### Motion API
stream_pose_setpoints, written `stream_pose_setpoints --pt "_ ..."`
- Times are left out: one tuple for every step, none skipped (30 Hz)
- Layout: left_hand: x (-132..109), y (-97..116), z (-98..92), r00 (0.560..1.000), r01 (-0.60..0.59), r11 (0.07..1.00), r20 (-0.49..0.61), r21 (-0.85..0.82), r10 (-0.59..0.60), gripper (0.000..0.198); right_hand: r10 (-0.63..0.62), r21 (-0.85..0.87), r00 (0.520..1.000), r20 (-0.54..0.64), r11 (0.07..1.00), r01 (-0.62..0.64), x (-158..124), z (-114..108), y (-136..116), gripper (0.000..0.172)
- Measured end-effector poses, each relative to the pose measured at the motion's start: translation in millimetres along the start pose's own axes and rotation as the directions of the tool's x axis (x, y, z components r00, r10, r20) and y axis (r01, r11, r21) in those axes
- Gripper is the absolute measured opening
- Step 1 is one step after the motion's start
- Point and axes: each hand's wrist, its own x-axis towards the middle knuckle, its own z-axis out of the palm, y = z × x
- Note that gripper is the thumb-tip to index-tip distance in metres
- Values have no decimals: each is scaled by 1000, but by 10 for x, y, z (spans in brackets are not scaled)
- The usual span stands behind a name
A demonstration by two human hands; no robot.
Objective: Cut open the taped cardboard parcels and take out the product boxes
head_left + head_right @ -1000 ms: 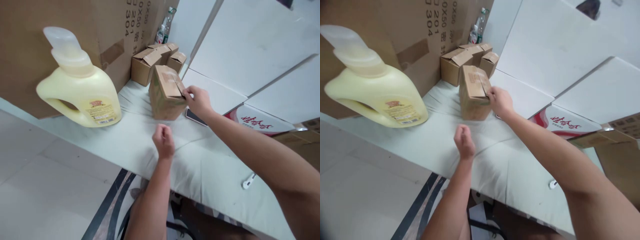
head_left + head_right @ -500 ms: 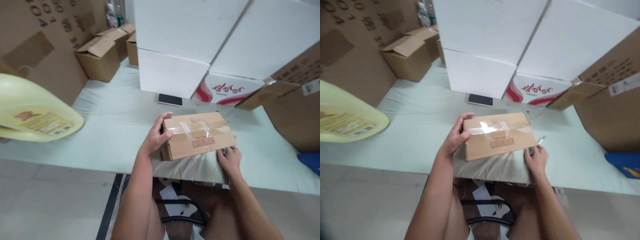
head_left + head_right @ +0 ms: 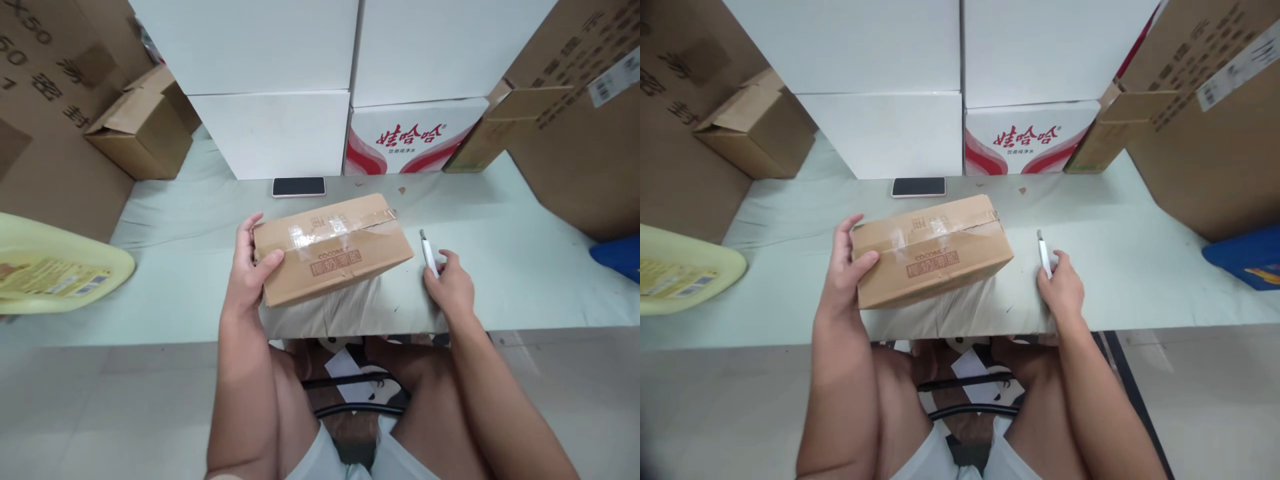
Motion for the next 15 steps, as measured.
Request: stream_pose_setpoints --pt "-33 9 -1 1000 -8 1000 23 -2 8 87 26 63 1000 7 998 -27 -18 -31 2 63" --pt "-60 16 -1 998 -12 1000 54 -7 12 89 52 158 999 13 986 -54 -39 -54 -3 63" --pt "-82 20 3 996 -9 1000 90 -14 10 89 73 282 997 26 956 -77 -63 -68 -16 63" --pt "-99 21 11 992 0 1000 125 -19 2 87 83 422 996 43 902 -94 -90 -74 -35 63" --pt "-113 19 24 988 11 1000 152 -23 -7 85 83 559 995 58 823 -101 -119 -75 -60 63" --pt "-124 15 42 986 21 999 169 -30 -16 83 77 678 995 65 728 -101 -147 -74 -89 62" --pt "-134 11 65 984 30 999 176 -43 -22 81 69 772 996 62 629 -92 -177 -73 -122 59" --pt "-142 8 92 983 43 997 181 -59 -32 79 61 844 997 45 531 -71 -207 -79 -156 56" --pt "-149 8 122 981 60 995 188 -76 -45 77 55 898 998 13 438 -36 -238 -95 -191 52" --pt "-154 12 152 978 80 993 199 -92 -60 75 47 935 998 -33 354 14 -271 -127 -226 48" --pt "-158 20 183 974 100 990 212 -104 -76 72 39 955 995 -89 289 75 -306 -177 -263 45" --pt "-159 31 210 970 118 987 227 -111 -90 69 29 958 988 -152 249 140 -342 -248 -305 43" --pt "-156 45 235 966 130 985 240 -117 -99 66 23 949 976 -218 237 207 -381 -338 -357 41" --pt "-151 59 255 963 136 983 249 -122 -103 63 15 930 959 -282 251 269 -421 -444 -421 39" --pt "-144 71 271 963 136 982 249 -128 -100 60 -2 902 940 -341 280 328 -463 -562 -501 37"
